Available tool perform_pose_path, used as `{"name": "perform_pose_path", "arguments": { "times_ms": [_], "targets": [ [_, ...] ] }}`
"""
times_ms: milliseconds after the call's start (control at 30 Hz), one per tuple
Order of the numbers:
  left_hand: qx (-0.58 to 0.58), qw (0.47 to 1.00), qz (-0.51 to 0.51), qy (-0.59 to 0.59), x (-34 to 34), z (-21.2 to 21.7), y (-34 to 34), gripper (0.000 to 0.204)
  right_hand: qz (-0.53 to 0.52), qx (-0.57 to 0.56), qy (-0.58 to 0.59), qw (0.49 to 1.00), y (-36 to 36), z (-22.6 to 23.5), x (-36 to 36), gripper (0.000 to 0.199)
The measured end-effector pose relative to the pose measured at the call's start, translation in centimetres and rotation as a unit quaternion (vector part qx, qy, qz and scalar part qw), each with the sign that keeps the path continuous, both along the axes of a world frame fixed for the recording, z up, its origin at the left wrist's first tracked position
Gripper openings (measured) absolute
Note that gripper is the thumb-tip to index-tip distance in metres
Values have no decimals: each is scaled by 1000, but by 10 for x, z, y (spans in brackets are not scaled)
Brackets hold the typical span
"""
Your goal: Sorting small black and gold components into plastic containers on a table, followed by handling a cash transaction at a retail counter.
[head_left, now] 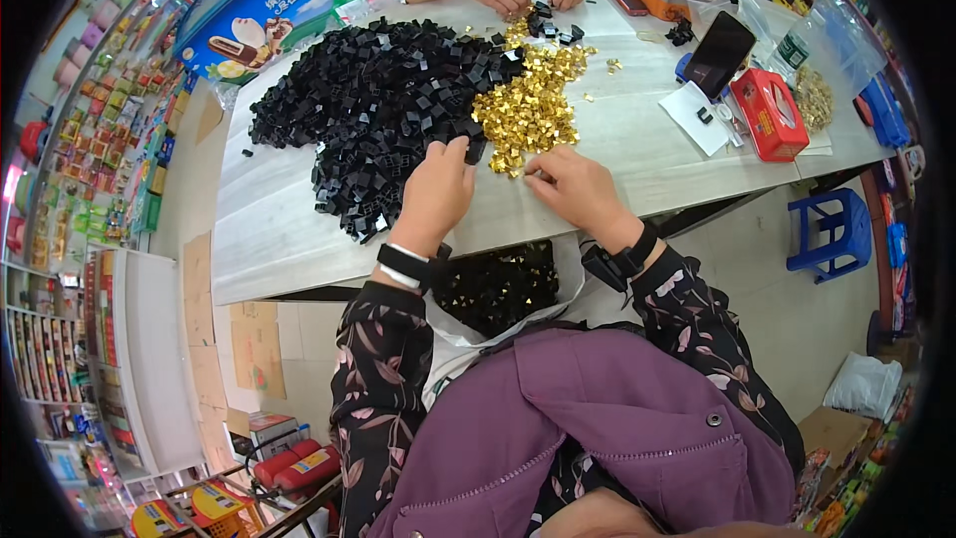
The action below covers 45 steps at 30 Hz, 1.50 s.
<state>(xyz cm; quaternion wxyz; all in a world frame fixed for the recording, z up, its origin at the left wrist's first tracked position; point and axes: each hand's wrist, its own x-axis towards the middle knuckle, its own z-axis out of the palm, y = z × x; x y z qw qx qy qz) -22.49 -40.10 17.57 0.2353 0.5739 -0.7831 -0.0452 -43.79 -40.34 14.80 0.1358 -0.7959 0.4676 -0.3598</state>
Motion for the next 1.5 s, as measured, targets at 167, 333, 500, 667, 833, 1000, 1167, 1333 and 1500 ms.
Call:
{"name": "perform_pose_path", "arguments": {
  "times_ms": [167,333,500,667,833,1000,1167,1333,1500],
  "targets": [
    [33,994,12,-105,-3,-1,-5,23,20,15,-7,1000,1,1,-5,12],
    [6,997,-12,-77,-6,8,10,19,25,17,2,1000,3,1,-4,11],
    [183,944,11,276,-17,2,37,18,36,-7,31,999,4,0,-5,12],
    [243,834,-13,495,-30,-21,49,19,46,46,-33,997,5,-1,-9,11],
    [220,826,-20,519,-27,-33,46,20,-18,29,17,999,12,4,-2,9],
    [215,827,-33,519,-29,-34,47,20,5,42,-10,999,11,3,-1,9],
    [212,825,-38,522,-30,-35,48,20,102,259,-231,932,9,11,-2,11],
    [197,841,-53,500,-29,-39,51,20,155,315,-278,894,14,12,5,11],
    [121,909,-108,384,-28,-47,48,20,189,446,-339,806,11,9,1,13]
  ]
}}
